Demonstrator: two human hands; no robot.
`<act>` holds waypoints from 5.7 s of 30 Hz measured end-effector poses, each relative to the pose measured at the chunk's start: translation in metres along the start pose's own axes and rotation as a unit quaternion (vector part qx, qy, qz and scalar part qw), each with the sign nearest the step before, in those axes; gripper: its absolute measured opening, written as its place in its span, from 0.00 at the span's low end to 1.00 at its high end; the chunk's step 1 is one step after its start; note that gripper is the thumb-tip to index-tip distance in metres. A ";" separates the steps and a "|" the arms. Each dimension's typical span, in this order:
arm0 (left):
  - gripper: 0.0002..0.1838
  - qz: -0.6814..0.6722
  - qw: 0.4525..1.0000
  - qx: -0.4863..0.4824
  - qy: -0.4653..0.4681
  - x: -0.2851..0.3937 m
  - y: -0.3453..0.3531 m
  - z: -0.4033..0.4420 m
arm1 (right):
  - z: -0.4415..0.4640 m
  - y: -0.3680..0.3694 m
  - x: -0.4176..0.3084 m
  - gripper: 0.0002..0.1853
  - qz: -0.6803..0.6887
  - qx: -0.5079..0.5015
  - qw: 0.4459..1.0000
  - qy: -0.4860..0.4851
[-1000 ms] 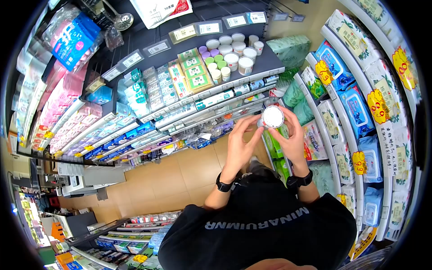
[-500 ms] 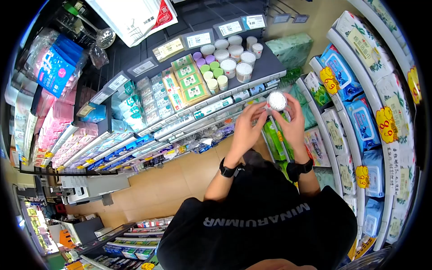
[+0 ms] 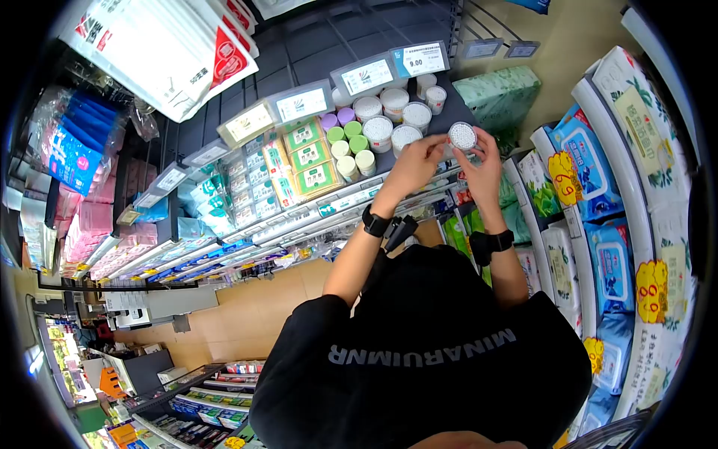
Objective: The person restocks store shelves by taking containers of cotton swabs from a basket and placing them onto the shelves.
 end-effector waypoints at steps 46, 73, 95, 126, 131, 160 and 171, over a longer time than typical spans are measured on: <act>0.28 0.159 0.981 0.112 0.020 -0.071 -0.028 0.202 | 0.071 0.045 0.134 0.40 -0.027 -0.063 0.996 0.050; 0.17 -0.298 0.947 0.121 -0.003 0.082 -0.002 -0.155 | -0.140 -0.057 -0.138 0.30 0.242 -0.092 0.963 0.073; 0.24 -0.324 0.941 -0.097 0.020 0.157 0.089 -0.342 | -0.348 -0.167 -0.263 0.34 0.120 -0.008 0.991 0.058; 0.19 -0.315 0.776 -0.540 0.079 0.361 0.431 -0.584 | -0.686 -0.484 -0.365 0.33 -0.060 0.375 0.919 0.106; 0.18 -0.332 0.766 -0.547 0.063 0.384 0.469 -0.629 | -0.736 -0.529 -0.379 0.32 -0.065 0.390 0.912 0.110; 0.18 -0.300 0.729 -0.611 0.074 0.448 0.597 -0.654 | -0.811 -0.694 -0.386 0.18 -0.280 0.525 0.792 0.136; 0.17 -0.269 0.799 -0.526 0.111 0.507 0.722 -0.658 | -0.823 -0.862 -0.327 0.13 -0.348 0.462 0.781 0.235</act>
Point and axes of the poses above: each hand's wrist, its own z-axis towards the middle knuckle, its own y-axis out of the palm, x = y × z, the point moved 7 cm from there along z, towards the middle knuckle, and after that the axes turned 1 degree about -y, right-handed, at the moved point
